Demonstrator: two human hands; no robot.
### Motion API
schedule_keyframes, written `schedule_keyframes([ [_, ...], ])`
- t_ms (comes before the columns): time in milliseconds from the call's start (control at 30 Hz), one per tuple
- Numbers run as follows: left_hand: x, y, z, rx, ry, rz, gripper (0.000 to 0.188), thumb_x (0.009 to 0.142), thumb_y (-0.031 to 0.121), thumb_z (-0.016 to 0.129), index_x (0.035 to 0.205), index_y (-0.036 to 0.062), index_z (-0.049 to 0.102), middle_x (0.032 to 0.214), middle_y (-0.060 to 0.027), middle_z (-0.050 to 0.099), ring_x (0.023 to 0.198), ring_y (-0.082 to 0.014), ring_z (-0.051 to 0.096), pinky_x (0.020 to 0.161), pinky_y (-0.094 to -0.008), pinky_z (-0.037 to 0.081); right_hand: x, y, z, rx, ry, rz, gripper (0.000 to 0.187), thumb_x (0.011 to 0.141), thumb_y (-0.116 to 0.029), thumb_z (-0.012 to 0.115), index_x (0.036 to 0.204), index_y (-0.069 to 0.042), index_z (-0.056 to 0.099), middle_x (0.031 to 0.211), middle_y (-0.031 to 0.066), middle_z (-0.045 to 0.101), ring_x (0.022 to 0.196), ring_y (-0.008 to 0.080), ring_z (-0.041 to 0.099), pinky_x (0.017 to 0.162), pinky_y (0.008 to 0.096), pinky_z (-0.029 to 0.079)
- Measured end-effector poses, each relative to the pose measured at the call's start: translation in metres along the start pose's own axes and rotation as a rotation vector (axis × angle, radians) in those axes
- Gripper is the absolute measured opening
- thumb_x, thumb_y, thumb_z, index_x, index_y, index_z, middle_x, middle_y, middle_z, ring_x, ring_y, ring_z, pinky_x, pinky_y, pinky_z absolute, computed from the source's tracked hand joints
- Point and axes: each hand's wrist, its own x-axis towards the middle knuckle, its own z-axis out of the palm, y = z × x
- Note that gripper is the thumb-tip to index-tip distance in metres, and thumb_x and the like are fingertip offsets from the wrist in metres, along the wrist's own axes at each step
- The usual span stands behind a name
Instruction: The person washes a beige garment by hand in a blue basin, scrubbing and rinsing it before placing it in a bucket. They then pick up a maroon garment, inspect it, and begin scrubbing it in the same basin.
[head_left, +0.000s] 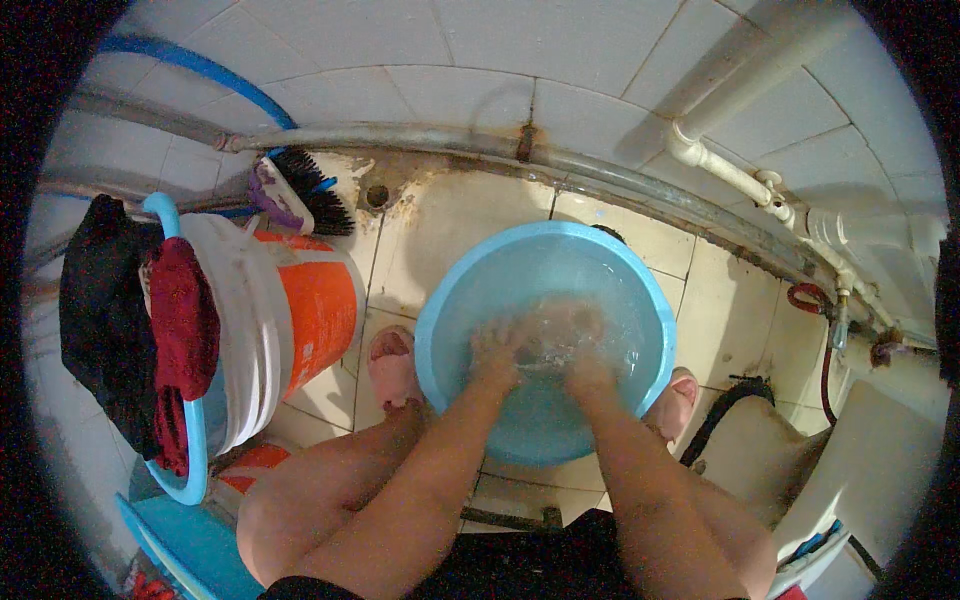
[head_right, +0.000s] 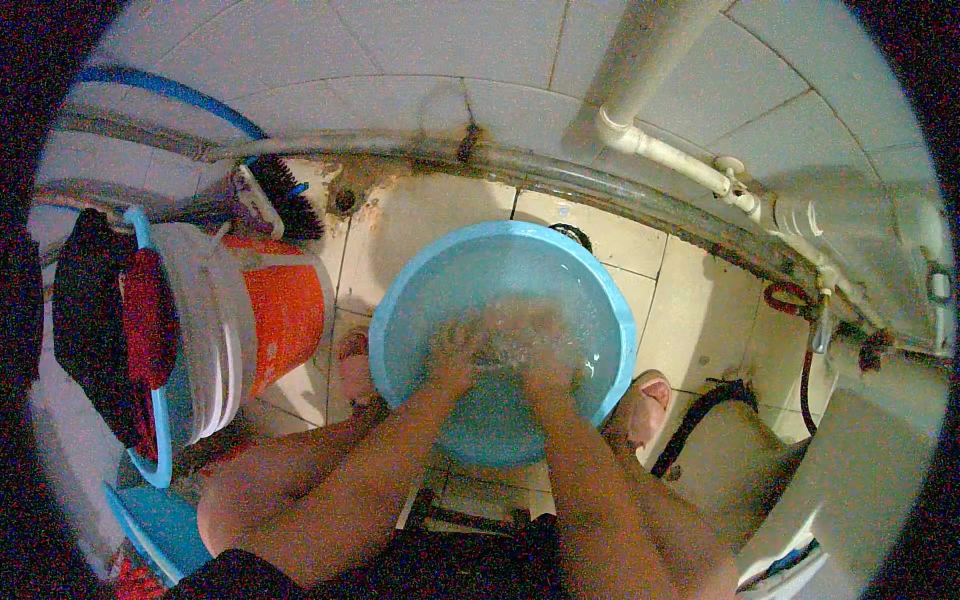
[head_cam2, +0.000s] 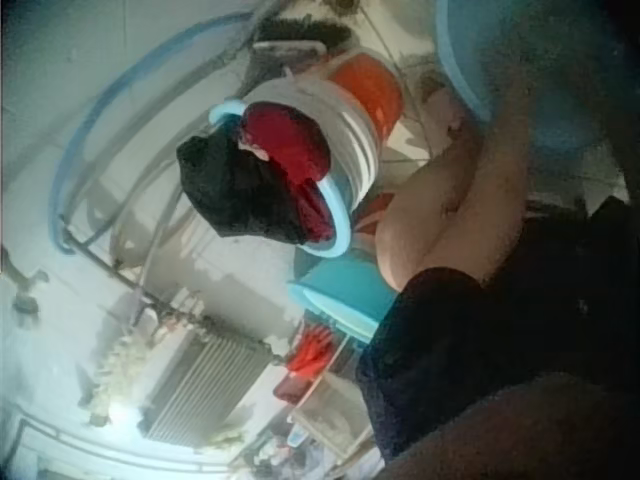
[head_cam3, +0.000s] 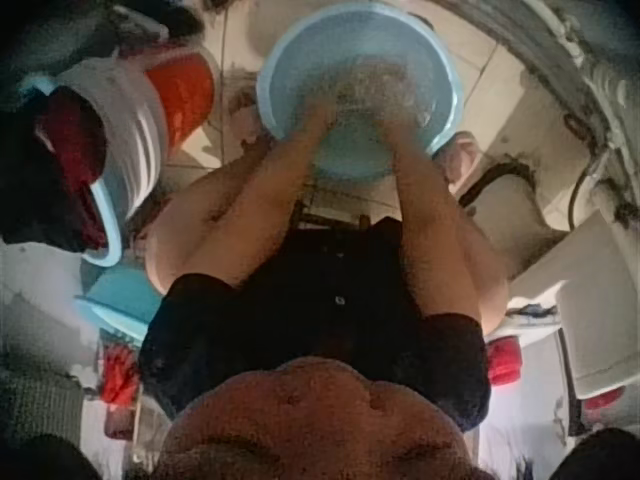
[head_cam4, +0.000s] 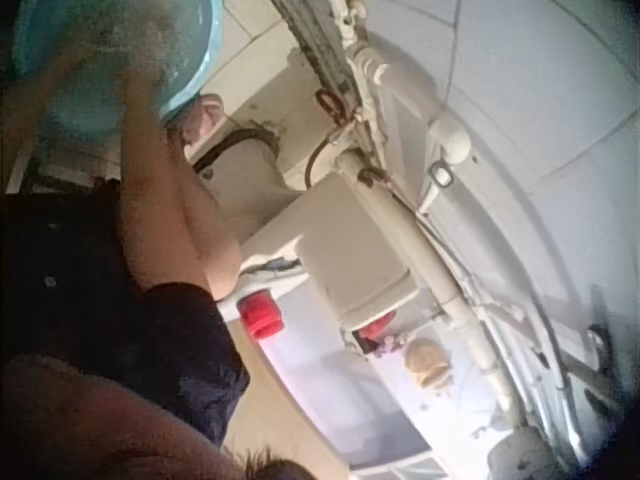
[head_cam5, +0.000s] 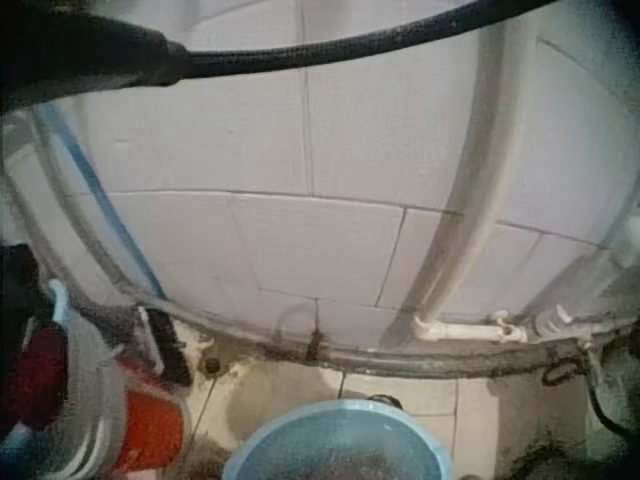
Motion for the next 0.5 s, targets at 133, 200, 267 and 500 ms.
schedule_keyframes([
  [133,0.016,0.010,-0.003,-0.353,-0.179,-0.132,0.068,0.077,0.061,0.047,0.131,0.0196,0.041,0.131,-0.0087,0.043,0.123,-0.0277,0.034,0.102,-0.0528,0.020,-0.024,-0.020,-0.042,0.195,0.177,-0.166,0.035,0.086,-0.022,0.045,0.119,-0.011,0.052,0.118,0.0202,0.050,0.106,0.0361,0.050,0.088,0.0431,0.043],
  [200,0.024,0.004,0.019,-1.274,-0.474,-0.220,0.066,0.081,0.059,0.042,0.133,0.0182,0.036,0.129,-0.0095,0.045,0.122,-0.0258,0.037,0.101,-0.0499,0.023,-0.047,-0.038,-0.055,0.125,0.251,-0.441,0.042,0.076,-0.010,0.053,0.117,-0.016,0.053,0.118,0.0196,0.049,0.102,0.0379,0.051,0.083,0.0431,0.045],
  [267,0.029,0.009,0.019,-1.935,-0.703,-0.378,0.064,0.084,0.056,0.041,0.134,0.0166,0.034,0.128,-0.0096,0.045,0.120,-0.0244,0.038,0.101,-0.0473,0.026,-0.073,-0.058,-0.069,0.117,0.275,-0.643,0.048,0.070,-0.003,0.057,0.115,-0.018,0.054,0.116,0.0187,0.050,0.100,0.0385,0.052,0.080,0.0428,0.047],
  [500,-0.043,0.044,-0.128,-2.370,-0.367,-0.350,0.055,0.087,0.037,0.049,0.132,0.0101,0.035,0.133,-0.0075,0.040,0.119,-0.0213,0.040,0.095,-0.0391,0.036,-0.197,-0.124,-0.115,0.106,0.268,-0.739,0.051,0.068,-0.006,0.062,0.116,-0.014,0.051,0.115,0.0193,0.047,0.105,0.0379,0.048,0.084,0.0437,0.044],
])
